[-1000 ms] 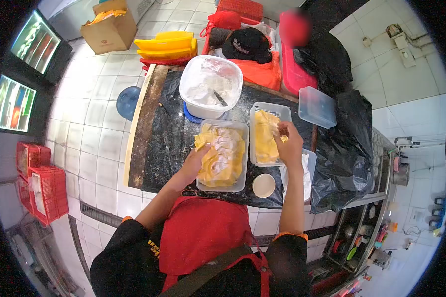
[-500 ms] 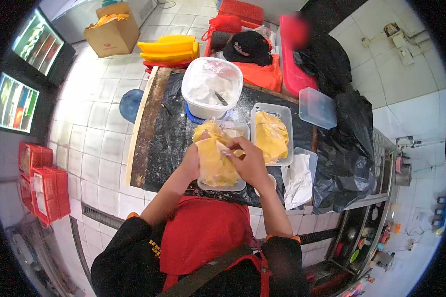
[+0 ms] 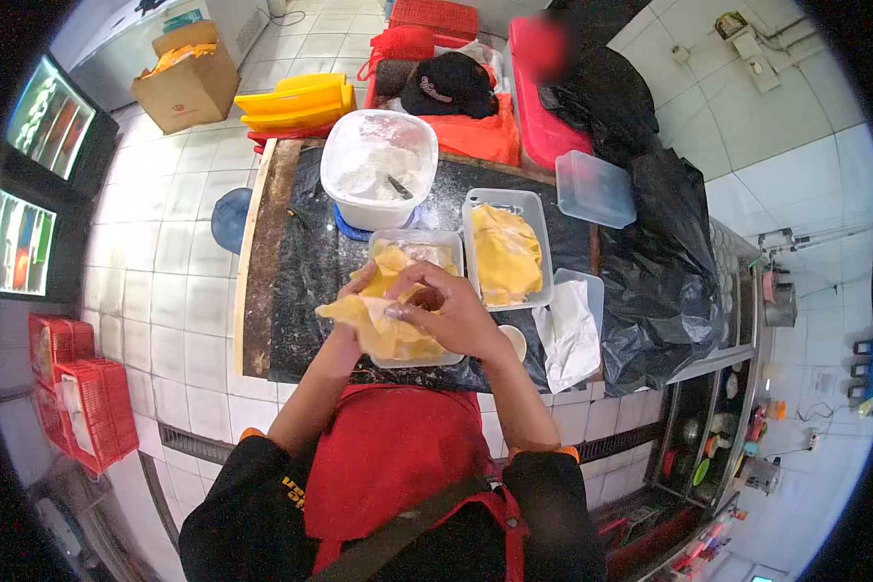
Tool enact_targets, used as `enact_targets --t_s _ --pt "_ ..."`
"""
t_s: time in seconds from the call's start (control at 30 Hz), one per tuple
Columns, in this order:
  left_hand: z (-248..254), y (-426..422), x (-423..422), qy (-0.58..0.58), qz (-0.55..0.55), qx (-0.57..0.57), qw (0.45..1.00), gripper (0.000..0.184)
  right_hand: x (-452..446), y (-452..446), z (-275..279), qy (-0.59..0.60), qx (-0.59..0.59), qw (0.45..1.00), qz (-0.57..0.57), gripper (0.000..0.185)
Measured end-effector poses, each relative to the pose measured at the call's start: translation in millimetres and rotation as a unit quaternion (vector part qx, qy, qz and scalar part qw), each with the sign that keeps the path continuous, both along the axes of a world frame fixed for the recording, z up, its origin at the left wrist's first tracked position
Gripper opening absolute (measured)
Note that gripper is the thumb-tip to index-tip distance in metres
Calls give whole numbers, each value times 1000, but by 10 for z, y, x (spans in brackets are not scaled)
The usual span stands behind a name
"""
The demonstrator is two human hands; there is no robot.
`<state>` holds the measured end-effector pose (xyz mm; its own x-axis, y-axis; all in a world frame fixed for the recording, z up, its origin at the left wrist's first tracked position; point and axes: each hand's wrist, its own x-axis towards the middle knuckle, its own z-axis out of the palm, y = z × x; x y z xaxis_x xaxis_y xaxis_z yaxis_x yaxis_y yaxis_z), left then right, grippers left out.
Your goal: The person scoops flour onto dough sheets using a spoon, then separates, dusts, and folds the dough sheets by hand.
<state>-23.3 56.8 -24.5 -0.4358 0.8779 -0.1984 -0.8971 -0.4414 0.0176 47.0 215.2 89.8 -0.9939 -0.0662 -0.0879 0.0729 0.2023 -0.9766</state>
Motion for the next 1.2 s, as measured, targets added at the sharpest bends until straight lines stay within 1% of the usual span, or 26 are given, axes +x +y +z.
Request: enact_targets --t_s 0.03,0.07,0.1,0.17,0.2,0.23,0.3,0.33,0.4,0.43,0.5,0.53,0.57,0.6,0.63,0.7,0.73,0.8,0.9,0.93,1.0,1.03,1.1,1.13,1.17,1.2 --pt "47 -3 14 -49 -34 2 998 50 -12 9 -54 -1 1 1000 -3 25" --pt "104 9 73 -37 7 111 993 52 -23 27 -116 -2 111 993 -28 25" --pt "87 6 86 -38 5 113 993 52 -37 45 -136 -3 220 974 -52 25" --pt "22 -29 82 9 47 -62 997 56 -6 213 -63 -29 171 976 -133 27" --pt "-39 -45 98 16 45 -63 997 68 -19 420 -187 2 228 957 -181 27" --pt "-12 -57 95 14 46 -64 997 68 -44 701 -415 31 283 931 -229 28" --pt "124 -85 84 -29 35 -46 998 72 -50 1294 -757 8 377 882 -283 28" --pt "188 -105 84 -29 31 -46 998 72 32 1480 -980 6 378 880 -286 28" --pt "265 -186 97 3 38 -42 998 81 96 1743 -1289 -24 476 846 -238 31" --pt "162 -265 120 2 38 -42 998 81 94 1720 -1214 -24 477 846 -237 31" --pt "-155 -463 193 -2 91 73 993 88 122 1663 -1086 -12 513 841 -172 36" --pt "-181 -509 220 45 110 -17 993 82 135 1657 -1104 -16 512 841 -172 36" --pt "-205 -534 185 44 107 -18 993 82 137 1659 -1117 20 520 836 -172 37" --pt "-208 -555 138 86 92 -41 991 75 134 1655 -1130 56 528 830 -173 38" --pt "-206 -570 97 130 78 -63 986 69 136 1638 -1146 55 526 831 -175 38" --pt "-174 -562 35 96 88 -91 987 63 103 1614 -1167 30 439 878 -190 37" --pt "-158 -553 15 60 98 -118 986 58 94 1612 -1171 30 438 878 -189 37" --pt "-143 -539 -51 39 104 -106 988 55 123 1610 -1186 -19 416 877 -240 35" --pt "26 -501 -47 34 143 -132 980 49 149 1683 -1155 14 426 883 -196 39" --pt "83 -507 -37 47 172 -155 972 49 116 1589 -951 21 424 885 -191 39" --pt "160 -492 -2 63 209 -179 959 50 151 1407 -414 -56 279 942 -180 43" --pt "194 -483 33 65 189 -178 963 50 158 1300 -207 -51 277 944 -174 43" --pt "250 -390 86 71 176 -179 965 50 180 1066 165 -39 108 978 -172 46" --pt "250 -281 99 71 121 -171 975 53 193 963 330 -47 58 984 -163 43" --pt "268 -173 154 71 66 -162 982 55 201 884 334 -41 55 985 -155 43" --pt "315 -44 259 75 77 -164 981 55 208 797 330 -6 3 990 -143 41"
